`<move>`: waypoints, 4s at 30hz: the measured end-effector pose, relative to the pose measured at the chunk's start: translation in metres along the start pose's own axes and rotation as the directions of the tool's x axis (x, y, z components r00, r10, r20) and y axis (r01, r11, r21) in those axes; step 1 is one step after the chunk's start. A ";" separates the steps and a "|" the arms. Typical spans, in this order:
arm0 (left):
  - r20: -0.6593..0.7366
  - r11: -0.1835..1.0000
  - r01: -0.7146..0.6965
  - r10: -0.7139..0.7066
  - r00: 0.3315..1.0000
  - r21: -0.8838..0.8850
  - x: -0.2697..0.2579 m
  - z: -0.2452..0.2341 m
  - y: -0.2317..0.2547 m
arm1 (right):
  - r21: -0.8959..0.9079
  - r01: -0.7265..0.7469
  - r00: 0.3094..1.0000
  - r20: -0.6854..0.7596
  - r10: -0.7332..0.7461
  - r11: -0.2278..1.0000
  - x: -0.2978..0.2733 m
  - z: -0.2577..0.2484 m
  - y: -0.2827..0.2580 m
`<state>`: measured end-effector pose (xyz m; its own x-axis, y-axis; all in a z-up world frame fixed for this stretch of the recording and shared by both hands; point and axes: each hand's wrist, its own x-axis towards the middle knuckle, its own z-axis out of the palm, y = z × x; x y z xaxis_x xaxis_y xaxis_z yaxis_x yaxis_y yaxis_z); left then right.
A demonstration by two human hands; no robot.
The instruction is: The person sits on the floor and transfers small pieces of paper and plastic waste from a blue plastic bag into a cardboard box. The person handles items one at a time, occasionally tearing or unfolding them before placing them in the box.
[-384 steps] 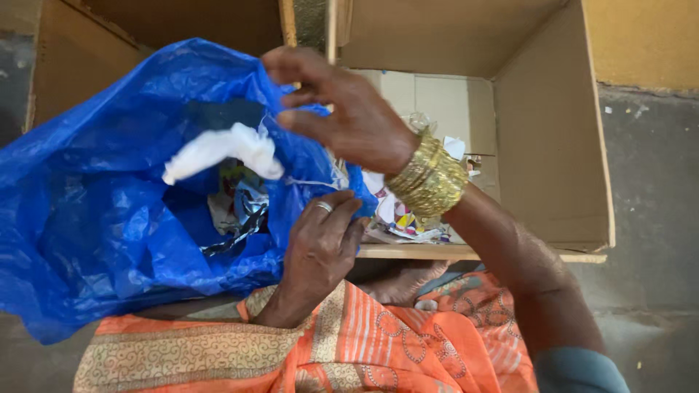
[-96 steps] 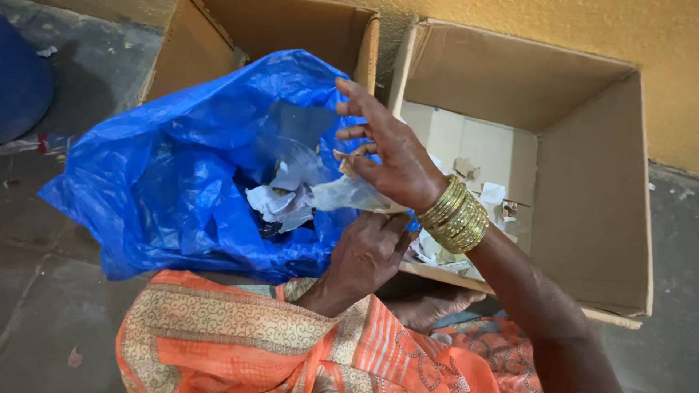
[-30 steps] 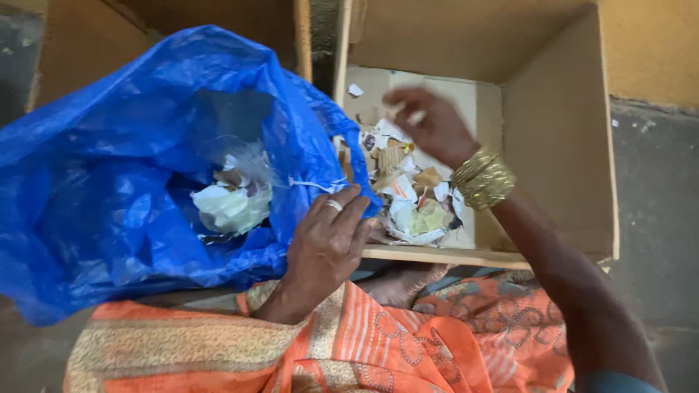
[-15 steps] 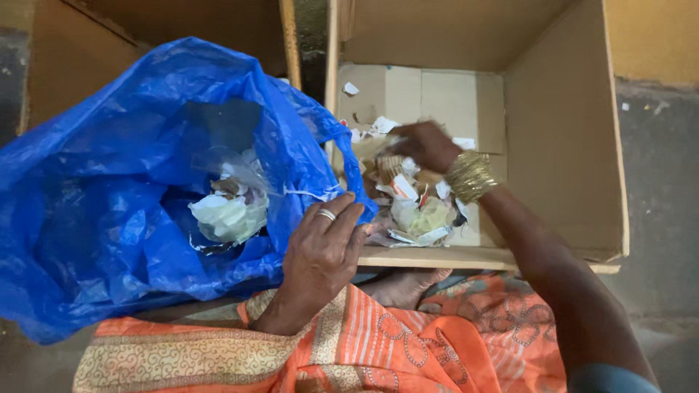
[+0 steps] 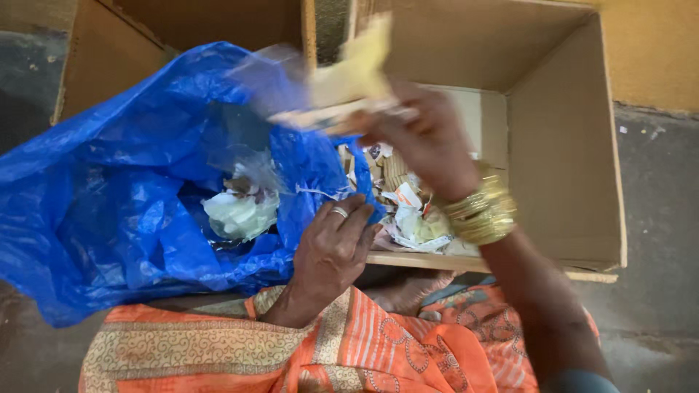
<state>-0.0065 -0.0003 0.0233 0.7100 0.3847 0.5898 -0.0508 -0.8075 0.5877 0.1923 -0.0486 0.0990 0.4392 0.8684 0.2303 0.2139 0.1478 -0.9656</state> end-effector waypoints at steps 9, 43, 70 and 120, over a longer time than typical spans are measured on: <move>0.300 0.993 -0.110 0.091 0.950 0.047 -0.006 -0.003 -0.019 | -0.341 0.386 0.796 0.593 -0.123 0.857 0.034 0.115 0.000; 0.081 0.998 -0.026 0.021 0.996 0.060 0.007 -0.008 0.004 | -0.942 -0.255 0.812 -0.086 0.577 0.219 -0.023 -0.178 0.234; 0.073 0.998 -0.024 0.019 0.997 0.059 0.004 -0.005 0.002 | -0.691 -0.615 0.562 -0.045 0.826 0.380 -0.042 -0.162 0.153; 0.117 0.995 -0.065 0.056 0.992 0.076 0.005 -0.008 0.003 | -0.522 -0.447 0.693 0.311 0.650 0.726 -0.041 -0.076 0.084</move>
<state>-0.0087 0.0030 0.0322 0.7834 0.2836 0.5531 -0.0434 -0.8627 0.5038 0.2583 -0.1077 0.0178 0.1718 0.8454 -0.5057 0.4150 -0.5276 -0.7412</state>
